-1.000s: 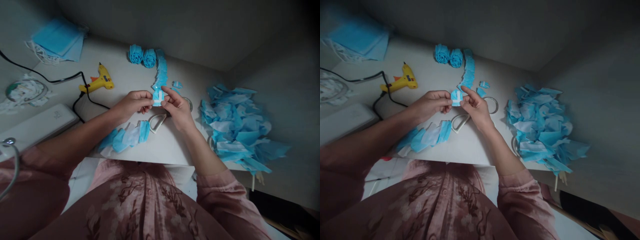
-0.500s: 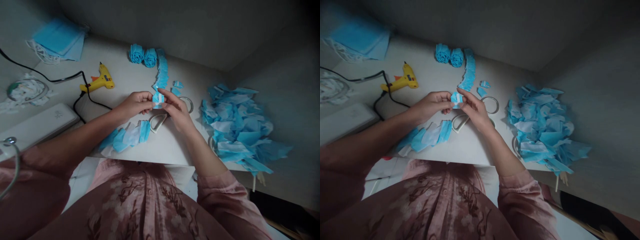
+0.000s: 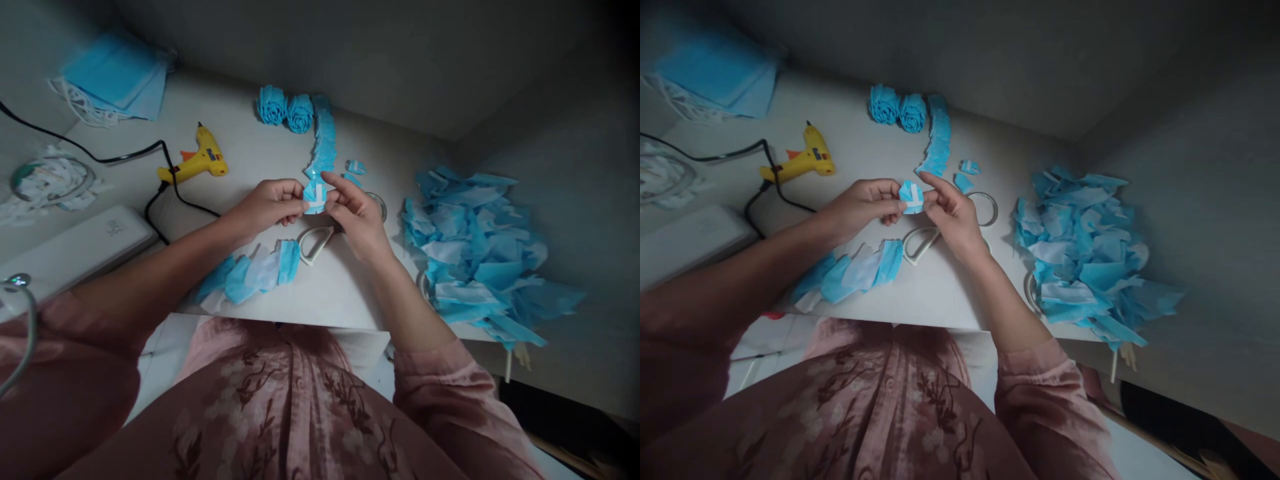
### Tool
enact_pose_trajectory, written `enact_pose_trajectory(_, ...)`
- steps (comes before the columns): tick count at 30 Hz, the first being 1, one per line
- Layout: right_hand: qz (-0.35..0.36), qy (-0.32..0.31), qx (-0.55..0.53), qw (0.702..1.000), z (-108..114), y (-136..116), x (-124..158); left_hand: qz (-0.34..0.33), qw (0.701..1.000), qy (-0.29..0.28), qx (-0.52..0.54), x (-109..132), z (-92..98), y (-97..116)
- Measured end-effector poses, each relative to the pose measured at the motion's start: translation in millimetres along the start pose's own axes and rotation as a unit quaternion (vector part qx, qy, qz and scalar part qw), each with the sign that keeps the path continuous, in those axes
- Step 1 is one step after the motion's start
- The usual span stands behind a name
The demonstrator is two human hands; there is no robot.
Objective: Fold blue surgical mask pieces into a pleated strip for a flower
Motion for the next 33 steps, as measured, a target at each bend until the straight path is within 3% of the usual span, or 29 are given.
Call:
enact_pose_trajectory(13,0.028,-0.011,-0.002,1.0,0,0,0,0.015,1.0,-0.007,0.02,-2,-0.3,0)
enact_pose_trajectory(22,0.025,-0.064,0.052,0.996,-12,-8,7,-0.024,0.999,-0.003,-0.022,0,-0.1,2)
enact_pose_trajectory(33,0.015,-0.064,0.026,0.998,-5,-4,3,-0.02,0.999,0.037,-0.026,0,3.9,3)
Point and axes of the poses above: each hand's wrist, its own x-axis away from the middle knuckle, its own z-axis out of the back of the hand, y = z × x, the point moved 3 cm from there along -x, towards the middle knuckle, and after that the axes turned 5 degrees about -z, right-handed, at the moved point
